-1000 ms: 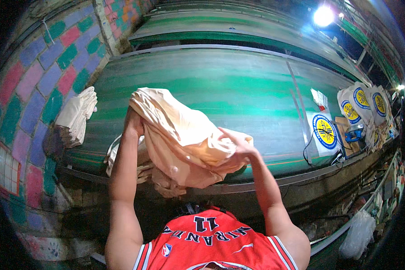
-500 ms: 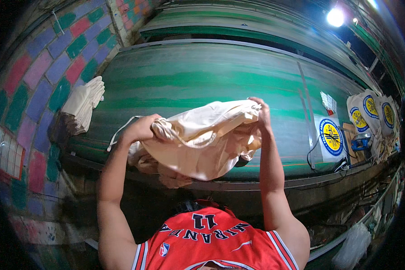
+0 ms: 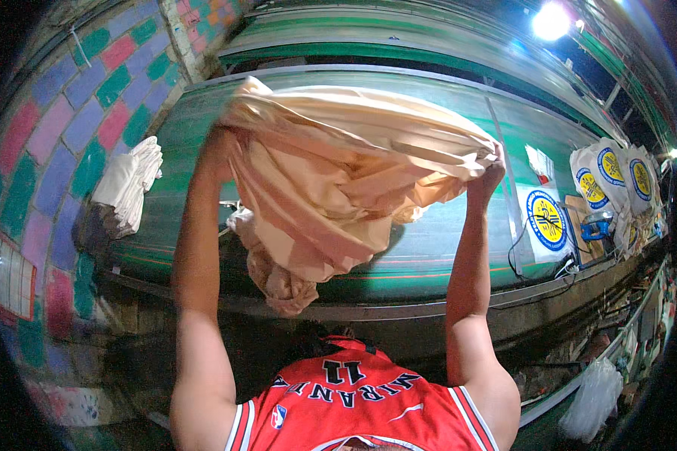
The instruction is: The person unfolds a large white fabric on a green work surface, then uses a long metal blade to cut the fabric along a straight line. The person handles the fabric edges and repositions the material while cutting.
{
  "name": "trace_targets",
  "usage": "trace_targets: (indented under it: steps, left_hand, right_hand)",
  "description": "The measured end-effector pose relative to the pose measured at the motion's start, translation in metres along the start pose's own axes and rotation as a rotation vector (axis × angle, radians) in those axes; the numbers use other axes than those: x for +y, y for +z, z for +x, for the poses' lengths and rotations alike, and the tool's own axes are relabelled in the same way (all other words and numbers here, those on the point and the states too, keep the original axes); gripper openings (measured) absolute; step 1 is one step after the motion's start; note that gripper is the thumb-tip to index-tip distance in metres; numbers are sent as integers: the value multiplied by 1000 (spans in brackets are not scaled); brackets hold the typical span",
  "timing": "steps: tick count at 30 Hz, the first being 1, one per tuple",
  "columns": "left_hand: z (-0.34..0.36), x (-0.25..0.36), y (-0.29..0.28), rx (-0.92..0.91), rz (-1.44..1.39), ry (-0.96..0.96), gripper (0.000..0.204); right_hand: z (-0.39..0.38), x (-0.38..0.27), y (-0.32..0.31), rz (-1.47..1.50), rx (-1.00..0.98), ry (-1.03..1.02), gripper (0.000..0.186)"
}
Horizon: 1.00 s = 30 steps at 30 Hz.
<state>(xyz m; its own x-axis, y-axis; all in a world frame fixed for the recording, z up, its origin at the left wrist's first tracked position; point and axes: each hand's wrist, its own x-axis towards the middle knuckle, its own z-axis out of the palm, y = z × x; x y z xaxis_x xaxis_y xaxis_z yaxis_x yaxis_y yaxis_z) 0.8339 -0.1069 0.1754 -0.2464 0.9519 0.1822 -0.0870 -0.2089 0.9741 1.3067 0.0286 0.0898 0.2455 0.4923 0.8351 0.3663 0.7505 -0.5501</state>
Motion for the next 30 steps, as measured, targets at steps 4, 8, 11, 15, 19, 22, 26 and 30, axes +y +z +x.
trace_targets:
  steps: [4, 8, 11, 15, 19, 22, 26, 30]
  left_hand:
    - [-51, -64, 31, -588, 276, -94, 62]
    - [-94, -138, 34, -1080, 726, -270, 72]
    - [-87, -159, 3, -886, 711, -317, 62]
    - [-67, -128, -46, -299, -387, -619, 40]
    - [-36, -38, -72, 2, -209, -210, 40]
    - [-46, 28, -76, -131, 4, 335, 60]
    - [-52, 47, -66, -70, 961, 702, 79]
    - [-55, 2, -104, 183, 1309, 692, 63]
  right_hand:
    - [-24, 49, -28, 653, 13, 673, 44]
    - [-53, 73, -53, 786, 1, 531, 37]
    - [-60, 88, -58, 558, -159, 520, 34]
    - [-70, 92, -52, 309, -579, 475, 32]
    - [-133, 28, -31, 434, -1237, 636, 58]
    - [-173, -18, 21, 167, -1841, 394, 54]
    - [-225, -17, 54, 491, -1266, 298, 71]
    - [-300, -3, 35, 672, -1141, 1738, 54]
